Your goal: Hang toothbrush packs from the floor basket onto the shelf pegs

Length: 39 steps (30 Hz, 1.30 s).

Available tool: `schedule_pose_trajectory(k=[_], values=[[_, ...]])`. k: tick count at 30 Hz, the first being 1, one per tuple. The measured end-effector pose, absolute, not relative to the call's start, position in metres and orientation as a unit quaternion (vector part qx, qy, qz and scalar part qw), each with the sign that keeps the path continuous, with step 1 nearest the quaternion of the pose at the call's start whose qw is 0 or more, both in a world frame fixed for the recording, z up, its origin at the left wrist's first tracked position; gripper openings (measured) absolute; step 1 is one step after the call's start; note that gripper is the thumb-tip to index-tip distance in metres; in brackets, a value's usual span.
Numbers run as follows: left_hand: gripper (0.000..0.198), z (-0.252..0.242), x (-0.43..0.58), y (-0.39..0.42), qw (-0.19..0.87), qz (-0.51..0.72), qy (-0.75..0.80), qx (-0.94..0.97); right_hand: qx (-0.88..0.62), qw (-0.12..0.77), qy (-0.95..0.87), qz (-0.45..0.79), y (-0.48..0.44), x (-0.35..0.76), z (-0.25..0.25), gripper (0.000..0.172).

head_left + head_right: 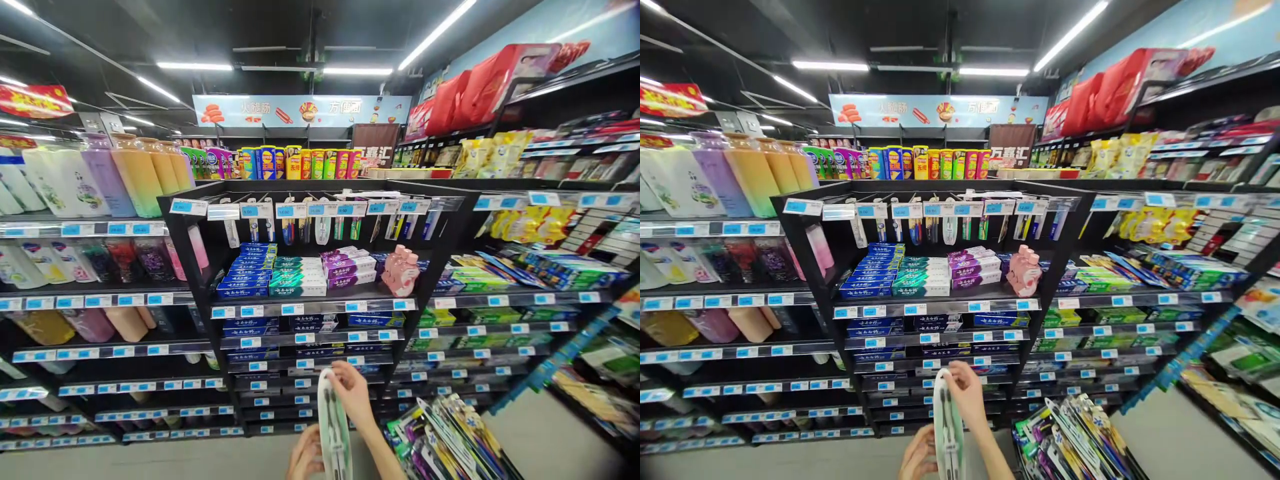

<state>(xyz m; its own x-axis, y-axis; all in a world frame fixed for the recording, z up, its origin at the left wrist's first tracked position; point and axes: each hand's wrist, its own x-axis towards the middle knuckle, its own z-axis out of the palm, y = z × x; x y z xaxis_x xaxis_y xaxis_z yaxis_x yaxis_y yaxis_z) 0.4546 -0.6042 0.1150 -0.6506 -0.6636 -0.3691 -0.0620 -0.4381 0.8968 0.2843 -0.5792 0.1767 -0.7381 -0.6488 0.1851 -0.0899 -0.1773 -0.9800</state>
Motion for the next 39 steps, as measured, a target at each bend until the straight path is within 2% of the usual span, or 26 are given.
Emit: schedule_pose_trajectory(k=[3,5,8,12,17,23,27,30,33,35,39], values=[[0.069,0.101,0.45,-0.605,0.265,-0.734,-0.54,0.315,-0.256,0.142,0.606,-0.739,-0.592,0.274,0.205,0.047],[0.075,0.098,0.443,-0.606,0.257,-0.733,-0.549,0.308,-0.234,0.119,0.593,-0.761,-0.601,0.267,0.22,0.047],[0.078,0.108,0.435,-0.608,0.215,-0.766,-0.528,0.297,-0.202,0.125,0.56,-0.793,-0.613,0.257,0.238,0.051],[0.075,0.141,0.426,-0.624,0.217,-0.775,-0.526,0.275,-0.173,0.155,0.528,-0.817,-0.629,0.243,0.254,0.057],[0.065,0.184,0.394,-0.664,0.228,-0.758,-0.566,0.231,-0.218,0.179,0.536,-0.796,-0.641,0.242,0.252,0.049],[0.07,0.221,0.326,-0.712,0.272,-0.726,-0.599,0.199,-0.33,0.203,0.573,-0.722,-0.643,0.241,0.229,0.044],[0.045,0.246,0.302,-0.74,0.166,-0.637,-0.733,0.173,-0.339,0.18,0.584,-0.715,-0.645,0.207,0.222,0.036],[0.037,0.275,0.3,-0.758,0.126,-0.458,-0.869,0.136,-0.327,0.198,0.541,-0.749,-0.649,0.181,0.222,0.035],[0.024,0.308,0.3,-0.778,0.234,-0.335,-0.905,0.116,-0.313,0.209,0.48,-0.793,-0.657,0.166,0.227,0.031],[0.017,0.331,0.298,-0.793,0.329,-0.329,-0.881,0.092,-0.306,0.196,0.458,-0.812,-0.665,0.161,0.234,0.028],[0.022,0.382,0.281,-0.823,0.498,-0.309,-0.81,0.029,-0.3,0.185,0.43,-0.832,-0.675,0.158,0.248,0.026]])
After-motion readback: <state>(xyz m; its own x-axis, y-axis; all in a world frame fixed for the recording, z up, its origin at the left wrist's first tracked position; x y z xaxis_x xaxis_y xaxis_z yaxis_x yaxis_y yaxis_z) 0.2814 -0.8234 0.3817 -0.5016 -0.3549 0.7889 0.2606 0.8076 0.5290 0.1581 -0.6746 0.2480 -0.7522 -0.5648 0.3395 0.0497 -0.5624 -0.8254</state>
